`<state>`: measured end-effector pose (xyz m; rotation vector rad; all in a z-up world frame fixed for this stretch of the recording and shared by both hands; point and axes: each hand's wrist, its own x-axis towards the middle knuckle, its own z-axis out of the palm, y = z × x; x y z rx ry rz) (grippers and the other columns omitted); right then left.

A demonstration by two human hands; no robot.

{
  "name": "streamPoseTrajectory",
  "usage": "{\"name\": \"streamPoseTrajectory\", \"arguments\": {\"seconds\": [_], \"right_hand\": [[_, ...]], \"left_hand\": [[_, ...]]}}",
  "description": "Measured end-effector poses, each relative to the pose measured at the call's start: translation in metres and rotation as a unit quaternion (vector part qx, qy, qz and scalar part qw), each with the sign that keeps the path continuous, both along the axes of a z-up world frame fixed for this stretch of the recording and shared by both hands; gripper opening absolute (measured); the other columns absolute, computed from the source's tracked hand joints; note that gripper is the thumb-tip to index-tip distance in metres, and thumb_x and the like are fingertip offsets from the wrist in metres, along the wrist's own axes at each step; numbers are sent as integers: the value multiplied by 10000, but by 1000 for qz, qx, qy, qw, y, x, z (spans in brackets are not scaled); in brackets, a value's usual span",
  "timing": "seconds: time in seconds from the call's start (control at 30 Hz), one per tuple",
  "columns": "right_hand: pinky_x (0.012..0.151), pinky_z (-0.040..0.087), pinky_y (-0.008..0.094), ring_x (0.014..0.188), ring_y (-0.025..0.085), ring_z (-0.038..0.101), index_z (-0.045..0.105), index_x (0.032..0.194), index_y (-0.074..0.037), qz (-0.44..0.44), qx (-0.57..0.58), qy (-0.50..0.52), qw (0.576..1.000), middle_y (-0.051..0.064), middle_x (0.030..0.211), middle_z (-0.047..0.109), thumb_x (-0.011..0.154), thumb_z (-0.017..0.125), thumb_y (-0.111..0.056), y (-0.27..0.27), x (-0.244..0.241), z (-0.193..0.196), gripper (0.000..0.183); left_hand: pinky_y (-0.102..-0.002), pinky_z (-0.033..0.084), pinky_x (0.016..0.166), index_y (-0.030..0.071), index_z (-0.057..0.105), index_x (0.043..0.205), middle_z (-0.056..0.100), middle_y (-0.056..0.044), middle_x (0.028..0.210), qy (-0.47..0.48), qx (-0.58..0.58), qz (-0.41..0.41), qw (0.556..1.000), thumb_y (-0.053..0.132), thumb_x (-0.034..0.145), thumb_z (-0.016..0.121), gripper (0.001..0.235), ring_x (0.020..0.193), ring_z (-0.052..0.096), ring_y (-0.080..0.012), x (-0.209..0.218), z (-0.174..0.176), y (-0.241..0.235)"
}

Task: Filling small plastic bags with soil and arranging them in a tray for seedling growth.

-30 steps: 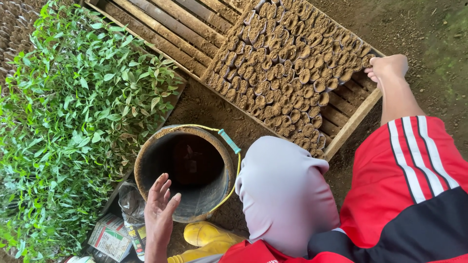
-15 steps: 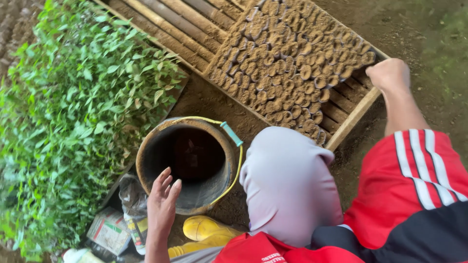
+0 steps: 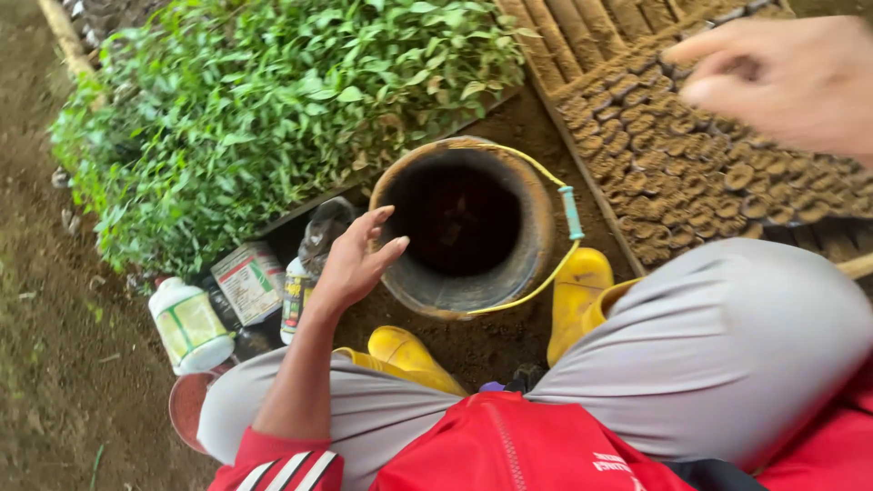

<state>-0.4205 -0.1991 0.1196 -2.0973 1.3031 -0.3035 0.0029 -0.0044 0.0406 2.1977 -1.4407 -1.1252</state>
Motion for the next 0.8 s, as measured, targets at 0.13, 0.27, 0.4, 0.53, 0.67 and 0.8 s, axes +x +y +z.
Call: {"name": "streamPoseTrajectory", "arguments": {"seconds": [0.13, 0.27, 0.4, 0.53, 0.67, 0.8], "right_hand": [[592, 537, 343, 549, 208, 609, 783, 922, -114, 139, 109, 176, 968, -198, 1243, 765, 916, 642, -262, 10, 128, 22, 205], [908, 595, 447, 1041, 288, 751, 718, 1226, -350, 322, 44, 252, 912, 39, 1059, 797, 916, 606, -254, 26, 211, -97, 343], [897, 615, 440, 1035, 301, 755, 663, 1338, -315, 353, -38, 289, 889, 94, 1054, 794, 852, 622, -236, 63, 249, -239, 494], [741, 634, 449, 870, 305, 773, 736, 1077, -117, 366, -68, 259, 891, 113, 868, 771, 812, 630, -173, 108, 263, -284, 290], [573, 607, 371, 696, 212, 755, 775, 776, -184, 340, -212, 247, 882, 31, 656, 728, 803, 645, -150, 115, 266, -362, 137], [633, 627, 403, 805, 255, 780, 804, 838, -146, 227, -91, 268, 932, 69, 730, 755, 849, 643, -298, 106, 263, -360, 221]], "left_hand": [[-380, 540, 982, 79, 554, 1416, 638, -146, 1381, 25, -29, 19, 999, 292, 851, 690, 619, 1218, 649, -298, 9, -8, 6], [-556, 502, 1042, 216, 594, 1434, 613, -171, 1405, 71, -53, 49, 995, 340, 867, 785, 611, 1271, 589, -437, 18, -16, 12], [-558, 502, 1048, 180, 575, 1449, 596, -183, 1415, 85, -84, 42, 992, 353, 888, 758, 615, 1279, 579, -447, 24, -7, 20], [-543, 506, 1057, 179, 571, 1449, 604, -158, 1407, 89, -104, 52, 989, 345, 895, 749, 604, 1289, 585, -430, 30, -3, 26], [-557, 473, 1095, 166, 555, 1456, 590, -162, 1422, 94, -111, 46, 988, 343, 891, 737, 620, 1331, 553, -419, 31, 1, 25], [-559, 460, 1107, 161, 540, 1469, 582, -152, 1435, 100, -101, 40, 989, 338, 904, 717, 617, 1358, 533, -405, 29, 0, 25]]}}
